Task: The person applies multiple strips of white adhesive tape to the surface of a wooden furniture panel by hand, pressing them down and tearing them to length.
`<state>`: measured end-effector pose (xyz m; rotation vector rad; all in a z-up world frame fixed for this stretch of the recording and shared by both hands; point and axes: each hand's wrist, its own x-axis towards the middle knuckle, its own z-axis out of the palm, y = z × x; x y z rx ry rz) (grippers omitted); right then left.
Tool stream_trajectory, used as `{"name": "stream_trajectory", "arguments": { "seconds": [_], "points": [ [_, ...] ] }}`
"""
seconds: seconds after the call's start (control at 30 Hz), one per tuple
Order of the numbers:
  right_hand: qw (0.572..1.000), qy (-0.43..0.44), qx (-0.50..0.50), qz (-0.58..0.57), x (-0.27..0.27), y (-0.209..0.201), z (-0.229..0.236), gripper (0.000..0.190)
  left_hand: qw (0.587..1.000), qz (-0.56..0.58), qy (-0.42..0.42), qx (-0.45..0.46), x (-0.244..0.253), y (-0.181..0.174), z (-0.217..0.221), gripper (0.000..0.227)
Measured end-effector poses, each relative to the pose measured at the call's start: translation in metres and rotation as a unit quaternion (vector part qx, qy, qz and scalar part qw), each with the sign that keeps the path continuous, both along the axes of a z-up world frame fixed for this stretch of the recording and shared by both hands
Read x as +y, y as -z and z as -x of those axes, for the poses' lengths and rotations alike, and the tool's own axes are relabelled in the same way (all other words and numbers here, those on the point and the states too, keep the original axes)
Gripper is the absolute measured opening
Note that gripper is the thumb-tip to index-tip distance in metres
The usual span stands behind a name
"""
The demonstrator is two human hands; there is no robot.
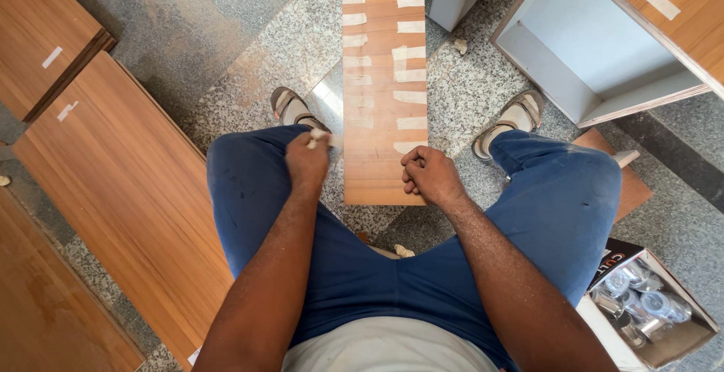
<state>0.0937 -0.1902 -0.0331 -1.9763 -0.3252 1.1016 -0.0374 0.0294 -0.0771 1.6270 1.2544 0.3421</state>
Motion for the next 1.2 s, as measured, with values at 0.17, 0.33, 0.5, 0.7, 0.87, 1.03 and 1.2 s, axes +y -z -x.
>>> {"name": "stream_trajectory", "arguments": {
  "seconds": [0.17,0.33,0.5,0.7,0.87,1.03,1.2],
  "points": [
    [1.0,0.003,-0.001,0.009,0.0,0.003,-0.001,0.017,0.996,0.007,-0.078,0.048,0.009,0.043,0.001,0.026],
    [1.0,0.013,0.014,-0.002,-0.002,0.008,-0.001,0.017,0.983,0.079,0.018,0.162,0.007,0.091,-0.009,0.033],
    [0.999,0.043,0.027,-0.008,-0.006,0.011,-0.004,0.018,0.98,0.098,0.03,0.172,0.0,0.126,-0.023,0.03],
    [0.999,0.032,0.016,0.003,-0.003,0.009,-0.001,0.018,0.981,0.053,-0.12,0.144,0.026,0.121,-0.026,0.021],
    [0.999,0.034,0.017,0.017,0.002,0.006,-0.001,0.019,0.989,0.011,-0.122,-0.079,0.032,0.079,-0.032,0.023],
    [0.999,0.033,0.018,0.016,0.002,0.004,-0.001,0.019,0.999,-0.023,0.02,-0.021,0.018,0.014,-0.053,0.022],
    [0.999,0.03,0.017,0.014,0.002,0.003,-0.001,0.019,0.926,-0.209,0.291,0.122,0.001,-0.043,-0.066,0.023]
  ]
}}
